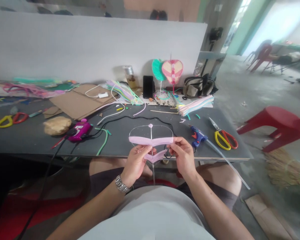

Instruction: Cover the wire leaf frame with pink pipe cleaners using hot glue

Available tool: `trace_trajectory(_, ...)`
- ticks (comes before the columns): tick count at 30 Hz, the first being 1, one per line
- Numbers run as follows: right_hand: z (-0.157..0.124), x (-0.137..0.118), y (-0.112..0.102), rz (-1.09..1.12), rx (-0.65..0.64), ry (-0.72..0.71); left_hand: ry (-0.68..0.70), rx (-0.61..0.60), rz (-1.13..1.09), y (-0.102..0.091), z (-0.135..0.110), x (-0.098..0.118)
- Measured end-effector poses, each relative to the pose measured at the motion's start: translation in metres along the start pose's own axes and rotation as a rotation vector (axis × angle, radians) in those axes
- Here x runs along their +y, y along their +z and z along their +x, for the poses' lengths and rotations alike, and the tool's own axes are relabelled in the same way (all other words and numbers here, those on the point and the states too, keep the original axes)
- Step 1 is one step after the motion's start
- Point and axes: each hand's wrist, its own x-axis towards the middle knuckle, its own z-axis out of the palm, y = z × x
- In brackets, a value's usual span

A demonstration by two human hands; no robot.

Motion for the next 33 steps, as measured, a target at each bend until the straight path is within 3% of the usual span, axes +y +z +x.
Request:
trace_trajectory(16, -0.0004, 0.0050, 0.0000, -0.019, -0.013, -0.075, 0.032, 0.022, 0.128, 0.0018, -0.0015, -0.0002)
trace_trajectory(33, 0.0033, -0.0024, 0.0010, -0.039, 0.036, -0.030, 0.044, 0.013, 0.088, 0.0020, -0.0028, 0.0000)
